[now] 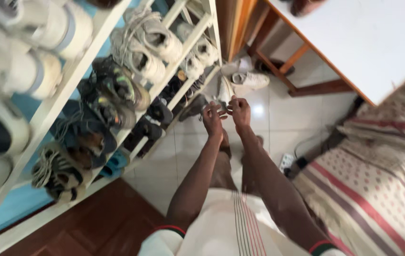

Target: The person unlaces a pair of black sneakers on a white table, then retrieves a pair of white sneakers from a shoe rack and begins to unlace them. The task involves removing laces from multiple shoes and preparing to re-lace them.

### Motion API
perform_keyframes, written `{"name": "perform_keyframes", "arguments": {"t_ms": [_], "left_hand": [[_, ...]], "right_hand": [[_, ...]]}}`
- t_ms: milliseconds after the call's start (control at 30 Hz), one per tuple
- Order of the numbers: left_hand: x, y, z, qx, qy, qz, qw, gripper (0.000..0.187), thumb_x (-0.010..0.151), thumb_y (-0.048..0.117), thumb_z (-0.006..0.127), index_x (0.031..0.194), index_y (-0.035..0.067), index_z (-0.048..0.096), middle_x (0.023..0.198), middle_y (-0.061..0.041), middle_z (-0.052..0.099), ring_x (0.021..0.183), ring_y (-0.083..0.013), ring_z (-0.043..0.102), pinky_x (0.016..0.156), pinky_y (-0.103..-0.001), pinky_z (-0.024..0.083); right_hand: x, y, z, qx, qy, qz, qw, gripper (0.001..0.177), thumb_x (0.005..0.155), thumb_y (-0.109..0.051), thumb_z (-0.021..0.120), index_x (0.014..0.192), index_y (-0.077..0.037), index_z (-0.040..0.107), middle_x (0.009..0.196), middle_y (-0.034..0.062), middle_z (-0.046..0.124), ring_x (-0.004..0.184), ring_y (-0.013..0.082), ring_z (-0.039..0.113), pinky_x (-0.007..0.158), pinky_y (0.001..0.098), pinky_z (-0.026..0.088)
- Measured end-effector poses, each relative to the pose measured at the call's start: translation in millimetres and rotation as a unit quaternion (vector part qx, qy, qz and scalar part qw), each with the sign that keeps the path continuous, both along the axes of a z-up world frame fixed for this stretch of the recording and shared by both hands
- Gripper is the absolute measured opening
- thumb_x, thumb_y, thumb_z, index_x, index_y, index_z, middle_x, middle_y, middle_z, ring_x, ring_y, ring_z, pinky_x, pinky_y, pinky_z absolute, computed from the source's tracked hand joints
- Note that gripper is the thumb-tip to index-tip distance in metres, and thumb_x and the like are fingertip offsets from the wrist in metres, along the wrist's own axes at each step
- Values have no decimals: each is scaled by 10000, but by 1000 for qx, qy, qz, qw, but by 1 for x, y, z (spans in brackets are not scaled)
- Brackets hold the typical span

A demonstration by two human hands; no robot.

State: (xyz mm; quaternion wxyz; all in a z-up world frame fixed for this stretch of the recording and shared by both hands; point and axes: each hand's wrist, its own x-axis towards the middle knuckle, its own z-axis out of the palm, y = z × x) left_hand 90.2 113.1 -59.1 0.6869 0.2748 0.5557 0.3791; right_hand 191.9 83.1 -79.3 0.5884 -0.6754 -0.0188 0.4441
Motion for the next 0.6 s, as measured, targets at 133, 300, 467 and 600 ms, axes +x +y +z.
{"name": "perform_keyframes", "arguments": {"t_ms": [133,300,467,600], "left_hand": [[20,30,-68,-6,50,46,998,533,1000,476,625,1274,32,517,1194,-99,615,931,-193,668,746,-341,615],[33,61,-157,-44,124,75,988,595,978,541,626,1234,13,529,1161,-118,577,1024,-217,638,868,-403,628],[41,101,-223,48,371,78,924,683,980,605,646,1194,-41,585,1117,-175,638,1032,-330,662,899,-456,560],[36,167,-244,-37,467,74,880,797,958,703,620,1181,-59,683,1103,-219,720,1023,-371,733,873,-458,581]], "right_hand": [[16,38,-57,-12,-1,4,1000,406,1018,-388,654,1045,16,624,948,99,700,844,166,715,663,303,618],[39,83,-123,-26,-39,57,997,367,981,-370,682,1004,-5,654,906,77,699,815,149,702,649,301,607],[55,129,-159,-35,-237,110,965,405,1006,-403,705,953,-2,699,860,93,730,748,160,699,694,316,542],[60,188,-170,-87,-172,76,978,447,918,-443,756,868,-4,684,793,115,722,725,211,704,674,365,560]]}}
